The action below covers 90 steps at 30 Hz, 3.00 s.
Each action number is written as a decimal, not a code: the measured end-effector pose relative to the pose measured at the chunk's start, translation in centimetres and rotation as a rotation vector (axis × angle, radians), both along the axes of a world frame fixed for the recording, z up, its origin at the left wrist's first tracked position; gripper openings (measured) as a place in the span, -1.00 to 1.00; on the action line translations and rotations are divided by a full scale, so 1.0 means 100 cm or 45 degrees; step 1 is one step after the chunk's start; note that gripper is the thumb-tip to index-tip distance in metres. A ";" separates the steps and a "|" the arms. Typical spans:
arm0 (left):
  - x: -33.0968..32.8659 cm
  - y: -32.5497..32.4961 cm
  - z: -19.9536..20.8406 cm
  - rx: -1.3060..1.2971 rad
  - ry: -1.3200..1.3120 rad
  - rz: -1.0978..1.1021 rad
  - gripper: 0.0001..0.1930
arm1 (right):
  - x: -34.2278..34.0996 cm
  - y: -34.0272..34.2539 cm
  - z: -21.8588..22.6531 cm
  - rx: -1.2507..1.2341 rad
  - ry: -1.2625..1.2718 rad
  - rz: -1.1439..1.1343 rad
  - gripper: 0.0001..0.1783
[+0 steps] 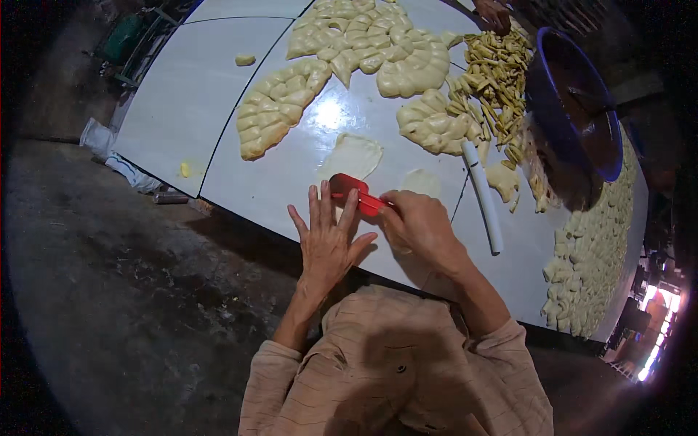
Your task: The person flattens dough pieces by hand and with a roller, applies chocolate spread using a spatula, and adds banana slices. The person then rolls the filled dough into pastry rolls and places them onto a metal baking tray.
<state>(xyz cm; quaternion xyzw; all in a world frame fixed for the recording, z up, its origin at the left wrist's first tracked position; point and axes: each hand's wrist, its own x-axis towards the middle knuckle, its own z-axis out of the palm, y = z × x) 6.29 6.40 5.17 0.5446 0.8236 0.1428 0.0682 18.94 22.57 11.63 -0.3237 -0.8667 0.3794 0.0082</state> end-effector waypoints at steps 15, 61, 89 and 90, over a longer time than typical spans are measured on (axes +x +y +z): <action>-0.023 -0.021 -0.013 -0.166 0.037 -0.004 -0.18 | 0.041 0.028 0.038 -0.312 0.062 -0.392 -0.65; -0.002 -0.048 -0.034 -0.098 0.072 0.330 -0.36 | 0.237 0.297 0.123 -0.147 0.098 -0.583 -0.60; -0.007 -0.045 -0.042 0.213 -0.053 0.239 -0.38 | -0.005 0.030 -0.003 0.419 0.034 0.133 -0.72; -0.008 -0.044 -0.042 0.218 -0.058 0.222 -0.38 | -0.004 0.029 -0.004 0.425 0.028 0.116 -0.72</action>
